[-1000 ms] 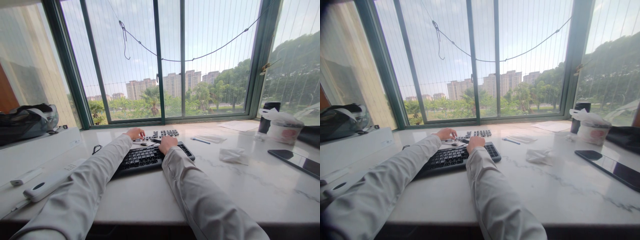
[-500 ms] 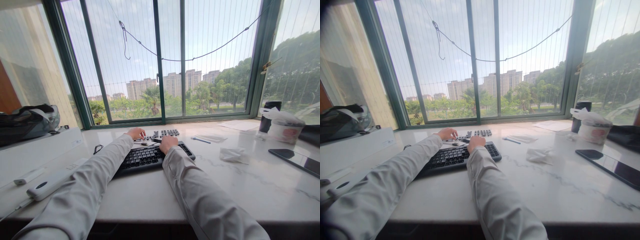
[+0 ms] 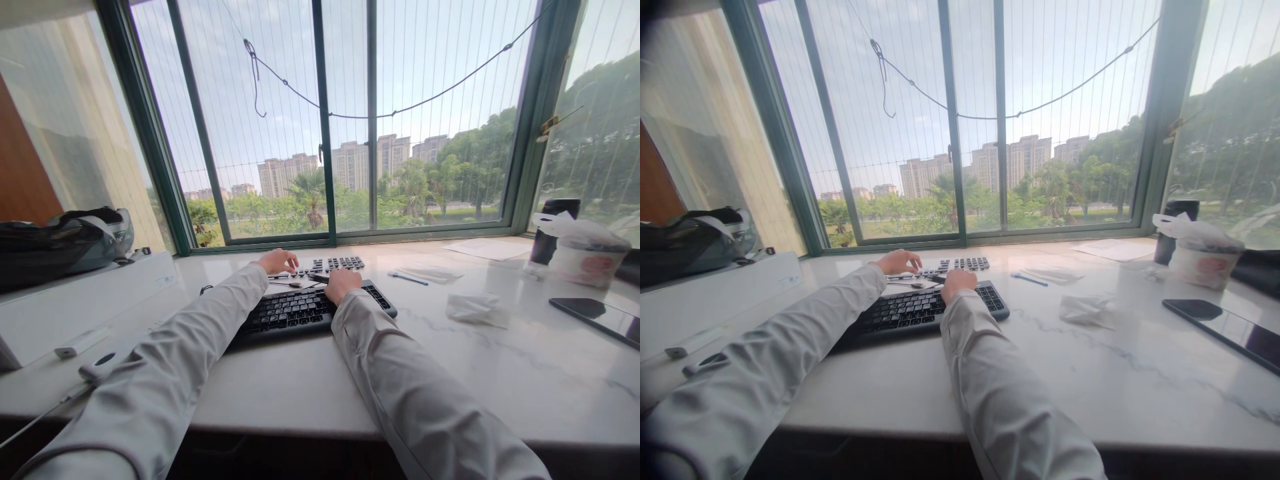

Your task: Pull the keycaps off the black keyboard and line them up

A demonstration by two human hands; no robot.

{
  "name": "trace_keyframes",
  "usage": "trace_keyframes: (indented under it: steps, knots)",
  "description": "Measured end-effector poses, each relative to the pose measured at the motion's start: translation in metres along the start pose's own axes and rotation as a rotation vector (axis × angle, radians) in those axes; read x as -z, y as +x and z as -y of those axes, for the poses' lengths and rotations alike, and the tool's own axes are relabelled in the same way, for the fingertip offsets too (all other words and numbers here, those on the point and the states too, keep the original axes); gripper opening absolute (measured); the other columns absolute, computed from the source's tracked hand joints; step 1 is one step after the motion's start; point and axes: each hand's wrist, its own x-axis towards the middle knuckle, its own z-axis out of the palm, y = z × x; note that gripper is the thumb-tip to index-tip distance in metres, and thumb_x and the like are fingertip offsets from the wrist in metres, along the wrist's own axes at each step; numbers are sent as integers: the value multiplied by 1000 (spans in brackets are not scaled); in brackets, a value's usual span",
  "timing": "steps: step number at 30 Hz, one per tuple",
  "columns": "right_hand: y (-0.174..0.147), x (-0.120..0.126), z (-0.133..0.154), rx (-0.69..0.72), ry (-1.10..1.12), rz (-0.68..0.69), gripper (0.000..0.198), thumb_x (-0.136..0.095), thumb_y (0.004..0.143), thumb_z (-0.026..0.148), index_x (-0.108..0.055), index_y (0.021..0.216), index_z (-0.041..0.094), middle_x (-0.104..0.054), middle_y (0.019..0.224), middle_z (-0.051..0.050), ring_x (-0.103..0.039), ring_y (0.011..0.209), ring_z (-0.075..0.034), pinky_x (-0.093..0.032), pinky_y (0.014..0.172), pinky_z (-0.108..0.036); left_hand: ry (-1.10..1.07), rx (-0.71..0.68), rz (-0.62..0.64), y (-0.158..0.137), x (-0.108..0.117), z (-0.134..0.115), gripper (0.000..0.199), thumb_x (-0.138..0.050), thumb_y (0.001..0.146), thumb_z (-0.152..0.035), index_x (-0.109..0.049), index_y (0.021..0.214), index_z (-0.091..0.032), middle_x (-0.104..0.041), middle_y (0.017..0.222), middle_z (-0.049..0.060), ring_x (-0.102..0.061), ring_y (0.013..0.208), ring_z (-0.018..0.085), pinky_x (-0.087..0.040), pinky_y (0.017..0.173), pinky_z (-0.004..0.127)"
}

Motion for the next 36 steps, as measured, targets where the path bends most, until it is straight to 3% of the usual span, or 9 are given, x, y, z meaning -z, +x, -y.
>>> trace_keyframes:
  steps: [6, 9, 12, 15, 19, 23, 30, 36]
  knots:
    - [-1, 0, 0, 9, 6, -30, 32, -57, 80, 27, -68, 108, 17, -66, 110, -17, -61, 102, -28, -43, 86, -39, -59, -194, -55, -50, 24, -30, 28, -66, 78, -49, -72, 95, -28, -74, 92, -3, -65, 85, 16, -39, 74, 21]
    - [-4, 4, 4, 40, 79, -138, 26, -55, 80, 27, -69, 100, 17, -68, 99, -16, -64, 92, -28, -44, 78, -37, -176, -261, -94, -86, 32, -47, 32, -64, 80, -51, -73, 93, -24, -74, 87, 0, -66, 83, 15, -41, 72, 21]
    - [-7, 9, 13, 69, 294, -292, 25, -49, 84, 32, -69, 93, 20, -69, 86, -12, -63, 80, -25, -41, 69, -34, -287, -288, -132, -116, 31, -55, 34, -63, 81, -51, -74, 93, -20, -74, 85, 3, -65, 79, 16, -42, 70, 22]
    - [-11, 10, 26, 162, 623, -317, 33, -45, 87, 42, -70, 81, 21, -68, 76, -7, -60, 72, -22, -38, 65, -32, -394, -255, -172, -132, 24, -53, 38, -58, 85, -51, -73, 93, -17, -74, 84, 5, -64, 74, 15, -43, 67, 22]
    - [-15, 3, 42, 300, 980, -291, 43, -46, 84, 54, -69, 71, 20, -64, 70, -4, -56, 68, -18, -37, 66, -30, -462, -235, -180, -139, 13, -48, 39, -57, 86, -51, -73, 94, -16, -74, 81, 6, -64, 73, 15, -44, 66, 23]
    - [-20, -7, 52, 338, 1198, -256, 47, -52, 77, 63, -66, 68, 19, -58, 65, -2, -48, 63, -15, -36, 65, -31, -494, -267, -212, -141, 4, -48, 36, -58, 86, -48, -73, 95, -17, -74, 83, 5, -65, 76, 15, -44, 70, 23]
    - [-36, -11, 60, 419, 1320, -124, 42, -57, 79, 58, -59, 65, 19, -43, 58, 2, -40, 60, -13, -32, 64, -29, -460, -259, -246, -141, -7, -51, 37, -60, 83, -50, -73, 100, -19, -74, 92, 4, -64, 81, 16, -44, 75, 24]
    - [-39, -13, 66, 479, 1432, -59, 39, -59, 80, 53, -53, 60, 20, -43, 60, 2, -41, 62, -13, -34, 66, -29, -471, -270, -245, -143, -4, -54, 36, -61, 82, -49, -73, 98, -18, -73, 90, 4, -63, 81, 16, -44, 74, 25]
